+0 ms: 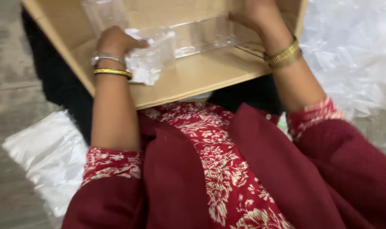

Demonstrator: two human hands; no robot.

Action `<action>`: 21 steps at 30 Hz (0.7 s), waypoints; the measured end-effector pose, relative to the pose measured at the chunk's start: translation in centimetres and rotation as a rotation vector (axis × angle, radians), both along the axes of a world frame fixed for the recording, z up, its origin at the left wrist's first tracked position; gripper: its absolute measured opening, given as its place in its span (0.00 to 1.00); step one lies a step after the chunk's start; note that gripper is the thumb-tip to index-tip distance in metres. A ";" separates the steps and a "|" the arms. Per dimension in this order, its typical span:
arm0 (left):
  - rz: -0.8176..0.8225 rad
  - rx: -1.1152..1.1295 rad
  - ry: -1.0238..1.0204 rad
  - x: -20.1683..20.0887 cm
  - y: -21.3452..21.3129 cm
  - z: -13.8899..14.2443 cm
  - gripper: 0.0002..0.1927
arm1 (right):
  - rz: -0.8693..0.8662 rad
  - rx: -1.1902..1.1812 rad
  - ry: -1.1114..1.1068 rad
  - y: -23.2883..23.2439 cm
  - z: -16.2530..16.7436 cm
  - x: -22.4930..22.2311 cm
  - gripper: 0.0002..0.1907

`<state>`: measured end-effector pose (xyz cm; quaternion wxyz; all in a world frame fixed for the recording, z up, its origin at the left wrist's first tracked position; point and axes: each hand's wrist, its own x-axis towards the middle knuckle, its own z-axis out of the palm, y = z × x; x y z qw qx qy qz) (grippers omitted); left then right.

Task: The person sits on the floor with a cardboard box on their lap, placing clear plastic containers into plastic bags and arranging the bagged containers inside the box. They repeatedly open bags, insert containers, and set filled bags aside within the box.

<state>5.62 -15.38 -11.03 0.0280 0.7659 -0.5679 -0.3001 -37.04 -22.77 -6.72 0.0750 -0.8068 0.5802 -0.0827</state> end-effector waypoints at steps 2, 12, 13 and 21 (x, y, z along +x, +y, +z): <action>-0.085 0.015 -0.099 -0.2 0.3 0.7 0.29 | 0.061 0.124 0.282 -2.1 -1.1 3.7 0.29; -0.124 -0.170 0.053 -2.1 0.1 -1.4 0.28 | -0.235 -0.112 0.460 -1.1 -1.8 5.7 0.21; -0.131 -0.166 0.033 -2.3 -0.1 -1.7 0.24 | -0.240 -0.079 0.427 -0.5 -1.4 5.9 0.16; -0.051 -0.849 -0.249 2.1 4.7 7.1 0.03 | 0.230 -0.192 0.083 3.4 -0.5 9.8 0.25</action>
